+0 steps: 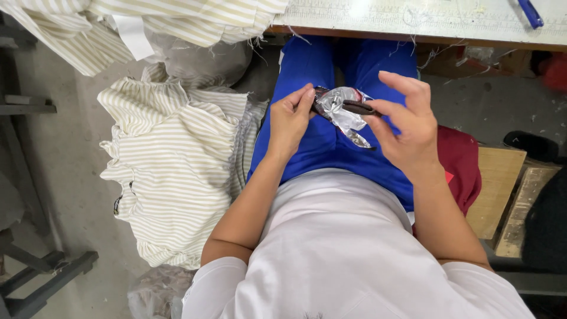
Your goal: Trimming loose threads from a garment using snips at a sewing station, followed by opening a snack.
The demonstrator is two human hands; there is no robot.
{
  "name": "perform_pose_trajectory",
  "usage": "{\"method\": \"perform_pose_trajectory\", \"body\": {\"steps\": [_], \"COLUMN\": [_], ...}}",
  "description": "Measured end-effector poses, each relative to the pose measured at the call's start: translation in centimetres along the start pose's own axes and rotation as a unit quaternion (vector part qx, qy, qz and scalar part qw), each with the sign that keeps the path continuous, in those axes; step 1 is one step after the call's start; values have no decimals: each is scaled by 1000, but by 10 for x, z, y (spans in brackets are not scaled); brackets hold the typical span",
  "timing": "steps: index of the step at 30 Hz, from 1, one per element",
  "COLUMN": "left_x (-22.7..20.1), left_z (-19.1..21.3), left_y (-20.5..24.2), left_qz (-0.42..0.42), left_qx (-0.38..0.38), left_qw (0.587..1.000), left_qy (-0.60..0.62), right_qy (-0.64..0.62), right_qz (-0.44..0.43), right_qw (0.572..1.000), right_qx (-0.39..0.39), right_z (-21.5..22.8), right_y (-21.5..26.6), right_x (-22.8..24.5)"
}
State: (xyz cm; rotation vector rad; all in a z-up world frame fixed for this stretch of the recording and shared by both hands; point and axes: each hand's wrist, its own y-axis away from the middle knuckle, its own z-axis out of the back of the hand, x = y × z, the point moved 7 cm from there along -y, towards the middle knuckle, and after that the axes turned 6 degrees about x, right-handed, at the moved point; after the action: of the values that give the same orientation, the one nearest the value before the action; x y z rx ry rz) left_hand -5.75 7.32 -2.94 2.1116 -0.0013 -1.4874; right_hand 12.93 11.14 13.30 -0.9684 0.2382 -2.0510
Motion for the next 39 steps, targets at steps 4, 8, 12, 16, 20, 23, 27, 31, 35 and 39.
{"method": "perform_pose_trajectory", "body": {"steps": [4,8,12,16,20,23,27,31,35,39], "left_x": [7,12,1,9,22,35,36,35,43,54], "left_z": [4,-2,-11,-20,-35,-38,-32,-30,-33,-33], "left_y": [1,7,16,23,38,43,45,52,56,63], "left_qz": [18,44,112,145,198,213,214,226,231,248], "left_qx": [10,25,59,81,129,148,149,146,165,182], "left_qw": [1000,999,991,985,972,966,965,963,959,951], "left_qy": [-2,16,-51,-37,-22,-10,-23,-30,-16,-36], "right_qy": [-221,-362,-282,-347,-486,-492,-430,-459,-465,-454], "right_qz": [-100,-96,-102,76,-26,27,90,-16,-12,14], "right_qw": [970,926,950,914,863,848,857,862,860,857], "right_qx": [-18,-41,-84,-197,-139,-195,-270,-215,-208,-244], "right_z": [7,19,62,109,122,120,120,122,122,122], "right_y": [1,-10,-27,-20,2,-4,-5,-3,-4,-7], "right_x": [-18,-17,39,115,125,128,136,136,136,135]}}
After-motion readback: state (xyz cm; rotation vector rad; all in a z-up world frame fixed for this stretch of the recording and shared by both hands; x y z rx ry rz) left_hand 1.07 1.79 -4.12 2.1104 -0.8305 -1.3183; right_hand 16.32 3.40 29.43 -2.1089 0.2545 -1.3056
